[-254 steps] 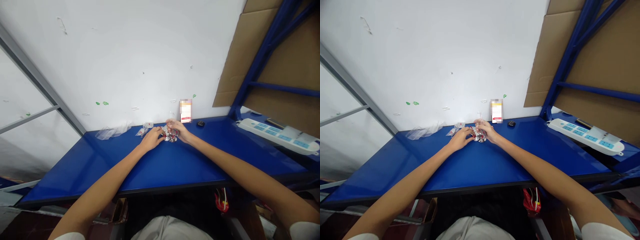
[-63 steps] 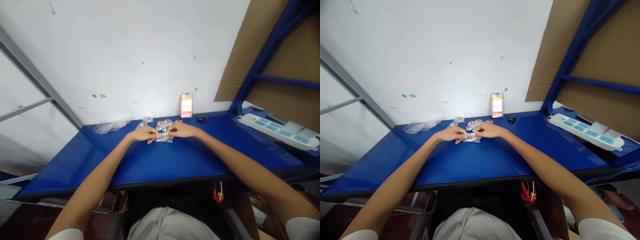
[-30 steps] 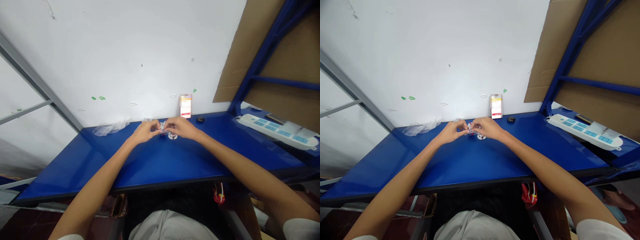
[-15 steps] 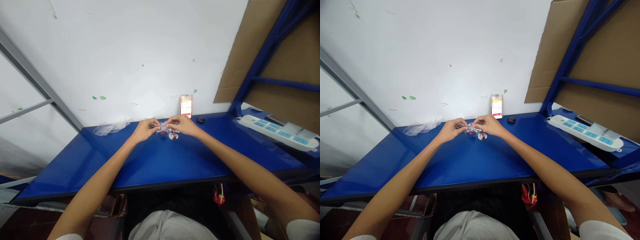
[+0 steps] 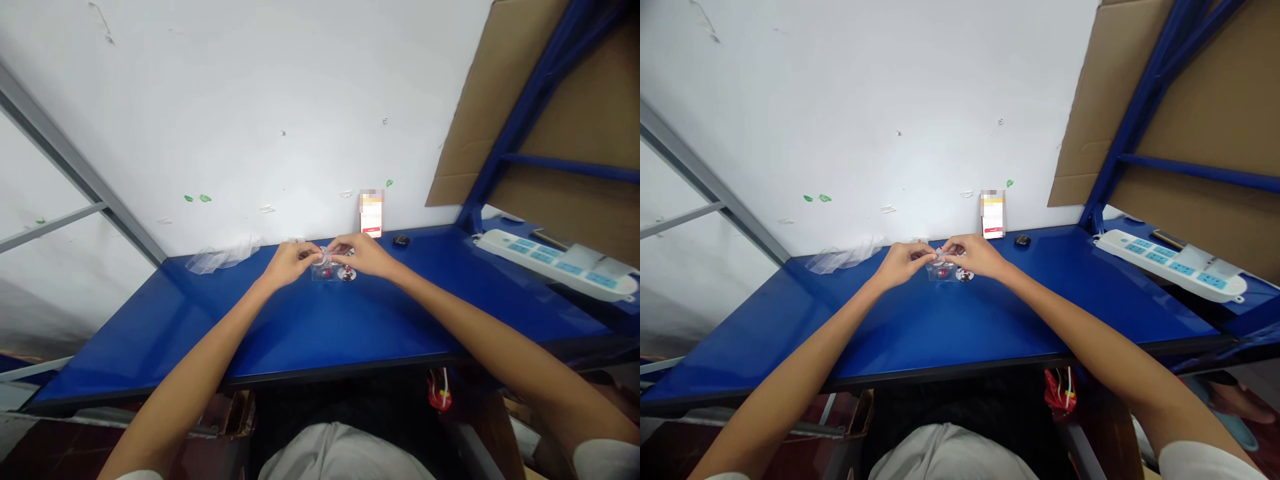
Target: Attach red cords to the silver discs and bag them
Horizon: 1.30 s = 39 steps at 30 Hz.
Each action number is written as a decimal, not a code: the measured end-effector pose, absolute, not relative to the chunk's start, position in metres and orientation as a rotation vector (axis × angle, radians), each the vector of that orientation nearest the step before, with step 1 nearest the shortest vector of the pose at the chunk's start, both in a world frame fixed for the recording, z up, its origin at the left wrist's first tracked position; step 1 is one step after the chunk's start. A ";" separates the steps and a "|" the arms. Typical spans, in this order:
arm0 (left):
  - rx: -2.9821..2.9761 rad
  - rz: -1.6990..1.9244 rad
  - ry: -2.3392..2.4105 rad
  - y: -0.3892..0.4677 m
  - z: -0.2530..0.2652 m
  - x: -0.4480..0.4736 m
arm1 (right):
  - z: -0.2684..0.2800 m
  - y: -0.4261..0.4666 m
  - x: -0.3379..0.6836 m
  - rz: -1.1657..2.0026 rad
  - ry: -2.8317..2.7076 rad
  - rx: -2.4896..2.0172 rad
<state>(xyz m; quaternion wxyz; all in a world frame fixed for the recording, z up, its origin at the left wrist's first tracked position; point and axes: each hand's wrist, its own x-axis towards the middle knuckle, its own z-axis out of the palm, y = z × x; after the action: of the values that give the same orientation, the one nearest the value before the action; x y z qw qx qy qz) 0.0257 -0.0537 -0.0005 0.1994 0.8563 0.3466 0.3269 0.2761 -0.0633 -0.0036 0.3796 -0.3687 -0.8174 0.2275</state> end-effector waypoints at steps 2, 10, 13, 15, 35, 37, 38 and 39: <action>2.426 0.885 0.963 -0.055 -0.001 0.026 | -0.006 -0.062 0.275 0.596 -2.068 -0.959; 2.386 0.902 0.985 -0.058 0.003 0.030 | -0.004 -0.063 0.274 0.595 -2.052 -0.972; 2.352 0.925 1.019 -0.056 0.006 0.031 | 0.001 -0.064 0.275 0.495 -2.080 -1.013; 2.355 0.941 1.041 -0.057 0.007 0.031 | 0.004 -0.064 0.276 0.442 -2.097 -1.034; 2.620 0.833 1.206 -0.051 -0.004 0.022 | -0.015 -0.014 0.306 0.100 -1.690 -1.181; 2.651 0.823 1.274 -0.048 -0.004 0.020 | -0.013 0.016 0.326 -0.006 -1.449 -1.337; 2.669 0.815 1.309 -0.047 -0.005 0.020 | -0.012 0.030 0.335 -0.006 -1.336 -1.424; 2.685 0.807 1.341 -0.047 -0.005 0.019 | -0.013 0.043 0.342 0.015 -1.258 -1.503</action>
<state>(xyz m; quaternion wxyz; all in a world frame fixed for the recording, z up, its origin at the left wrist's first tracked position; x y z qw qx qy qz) 0.0187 -0.0466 -0.0051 0.0169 0.8639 0.4313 0.2596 0.3418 0.0427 -0.0129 0.5572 -0.6368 -0.5329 0.0063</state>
